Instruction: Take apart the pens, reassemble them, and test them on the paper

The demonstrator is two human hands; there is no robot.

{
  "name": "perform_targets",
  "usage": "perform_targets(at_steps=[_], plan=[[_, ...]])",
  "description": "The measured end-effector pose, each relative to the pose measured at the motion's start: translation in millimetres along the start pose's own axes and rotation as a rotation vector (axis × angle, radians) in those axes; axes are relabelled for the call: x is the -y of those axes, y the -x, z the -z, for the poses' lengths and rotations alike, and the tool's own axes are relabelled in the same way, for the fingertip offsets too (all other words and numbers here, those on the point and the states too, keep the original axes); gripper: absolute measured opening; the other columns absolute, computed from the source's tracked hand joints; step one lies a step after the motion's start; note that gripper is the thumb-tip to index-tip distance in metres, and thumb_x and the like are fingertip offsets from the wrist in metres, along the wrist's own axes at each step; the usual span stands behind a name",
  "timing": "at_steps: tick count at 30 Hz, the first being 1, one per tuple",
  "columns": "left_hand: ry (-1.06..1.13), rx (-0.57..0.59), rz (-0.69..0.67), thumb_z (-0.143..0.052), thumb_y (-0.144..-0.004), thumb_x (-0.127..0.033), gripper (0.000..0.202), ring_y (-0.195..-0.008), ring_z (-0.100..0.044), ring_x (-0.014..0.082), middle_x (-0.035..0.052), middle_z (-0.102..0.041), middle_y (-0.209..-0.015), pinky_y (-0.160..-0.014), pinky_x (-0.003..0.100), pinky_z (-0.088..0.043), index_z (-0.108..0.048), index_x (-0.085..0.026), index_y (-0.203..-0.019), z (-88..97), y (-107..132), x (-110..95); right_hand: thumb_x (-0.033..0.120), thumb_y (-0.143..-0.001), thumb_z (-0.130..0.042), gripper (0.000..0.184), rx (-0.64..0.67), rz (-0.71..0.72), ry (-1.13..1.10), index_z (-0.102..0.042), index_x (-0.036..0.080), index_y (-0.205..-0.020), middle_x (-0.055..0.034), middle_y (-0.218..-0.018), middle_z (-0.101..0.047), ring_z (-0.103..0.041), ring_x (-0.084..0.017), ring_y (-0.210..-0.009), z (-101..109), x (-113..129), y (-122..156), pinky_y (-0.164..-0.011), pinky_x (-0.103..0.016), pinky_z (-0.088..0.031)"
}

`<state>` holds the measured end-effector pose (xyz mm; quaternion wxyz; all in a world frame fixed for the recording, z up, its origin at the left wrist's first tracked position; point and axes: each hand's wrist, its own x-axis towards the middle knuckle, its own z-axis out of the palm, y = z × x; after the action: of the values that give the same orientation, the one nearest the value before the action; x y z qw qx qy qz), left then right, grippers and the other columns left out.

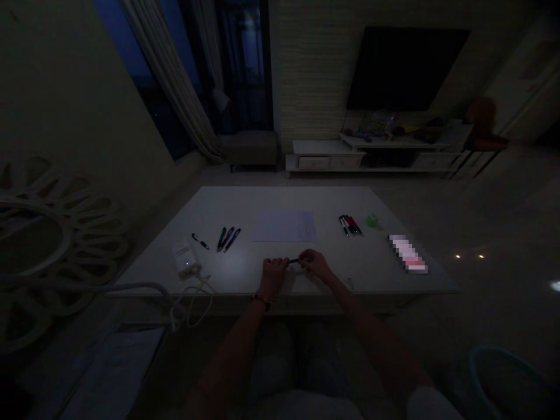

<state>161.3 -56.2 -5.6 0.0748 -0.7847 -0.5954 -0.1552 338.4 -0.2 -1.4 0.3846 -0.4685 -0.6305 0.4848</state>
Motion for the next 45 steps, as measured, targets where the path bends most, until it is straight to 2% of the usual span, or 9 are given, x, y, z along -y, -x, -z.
perform_targets(at_steps=[5, 8, 13, 17, 24, 30, 34, 42, 45], plan=[[-0.005, 0.001, -0.027, -0.04, -0.088, -0.015, 0.028, -0.086, -0.055, 0.0184, 0.0048, -0.06, -0.092, -0.085, 0.038, -0.03, -0.05, -0.023, -0.113, -2.0, 0, 1, 0.05, -0.076, -0.054, 0.037, 0.071, -0.121, 0.038, -0.06, 0.015, -0.068, -0.0061, -0.058, -0.065, -0.057, -0.013, -0.044, -2, 0, 2, -0.041, -0.021, -0.041], [-0.005, -0.007, -0.025, -0.04, -0.087, -0.013, 0.028, -0.087, -0.054, 0.0182, 0.0051, -0.06, -0.093, -0.086, 0.038, -0.03, -0.051, -0.023, -0.111, -2.5, 0, 1, 0.044, -0.068, -0.064, 0.03, 0.047, -0.034, 0.048, -0.062, 0.016, -0.075, -0.0043, -0.066, -0.067, -0.06, -0.013, -0.052, -4, -2, 1, -0.046, -0.02, -0.043], [-0.002, -0.006, -0.045, -0.041, -0.086, -0.012, 0.026, -0.088, -0.054, 0.0185, 0.0051, -0.059, -0.094, -0.085, 0.037, -0.031, -0.051, -0.022, -0.109, -3.2, 0, 2, 0.047, -0.076, -0.054, 0.034, 0.076, -0.147, 0.038, -0.061, 0.015, -0.068, -0.0066, -0.06, -0.066, -0.058, -0.013, -0.048, -4, -5, -1, -0.044, -0.021, -0.041], [0.006, -0.014, -0.036, -0.042, -0.086, -0.012, 0.025, -0.089, -0.053, 0.0187, 0.0054, -0.059, -0.094, -0.085, 0.037, -0.032, -0.051, -0.021, -0.108, -3.2, 0, 2, 0.043, -0.067, -0.064, 0.029, 0.055, -0.074, -0.003, -0.063, 0.016, -0.079, -0.0055, -0.073, -0.069, -0.061, -0.013, -0.056, -3, -6, -1, -0.048, -0.021, -0.042], [0.052, 0.003, -0.038, -0.041, -0.085, -0.01, 0.023, -0.092, -0.051, 0.019, 0.0059, -0.058, -0.097, -0.083, 0.035, -0.035, -0.052, -0.019, -0.105, -6.6, 0, 4, 0.039, -0.067, -0.062, 0.024, 0.004, 0.011, 0.033, -0.062, 0.015, -0.072, -0.005, -0.067, -0.067, -0.06, -0.013, -0.053, -1, -11, -4, -0.052, -0.024, -0.046], [0.035, 0.002, -0.02, -0.04, -0.089, -0.017, 0.033, -0.089, -0.05, 0.0187, 0.0061, -0.055, -0.098, -0.078, 0.033, -0.036, -0.045, -0.022, -0.121, -4.3, 0, 1, 0.038, -0.059, -0.069, 0.03, -0.067, 0.011, -0.061, -0.062, 0.016, -0.078, -0.0052, -0.07, -0.068, -0.063, -0.016, -0.059, 6, -12, -4, -0.049, -0.024, -0.047], [-0.003, 0.023, -0.021, -0.04, -0.09, -0.023, 0.022, -0.085, -0.049, 0.0182, 0.0049, -0.053, -0.092, -0.076, 0.033, -0.034, -0.052, -0.024, -0.108, 0.3, 0, -1, 0.043, -0.062, -0.067, 0.031, -0.046, 0.008, -0.013, -0.062, 0.015, -0.073, -0.004, -0.061, -0.065, -0.06, -0.015, -0.053, 7, -4, 0, -0.047, -0.024, -0.045], [-0.012, 0.062, -0.008, -0.038, -0.09, -0.018, 0.02, -0.087, -0.048, 0.019, 0.0062, -0.053, -0.094, -0.077, 0.035, -0.033, -0.054, -0.022, -0.101, 3.3, -1, -1, 0.045, -0.067, -0.062, 0.034, -0.187, -0.022, 0.153, -0.065, 0.014, -0.082, -0.0053, -0.065, -0.066, -0.06, -0.016, -0.057, 84, -33, 9, -0.051, -0.026, -0.044], [0.006, 0.077, 0.002, -0.038, -0.089, -0.018, 0.02, -0.088, -0.048, 0.0192, 0.0065, -0.053, -0.095, -0.078, 0.035, -0.033, -0.054, -0.022, -0.101, 2.7, -2, 0, 0.039, -0.068, -0.06, 0.03, -0.216, -0.017, 0.18, -0.066, 0.015, -0.085, -0.0072, -0.072, -0.068, -0.063, -0.019, -0.065, 90, -38, 1, -0.058, -0.028, -0.048]])
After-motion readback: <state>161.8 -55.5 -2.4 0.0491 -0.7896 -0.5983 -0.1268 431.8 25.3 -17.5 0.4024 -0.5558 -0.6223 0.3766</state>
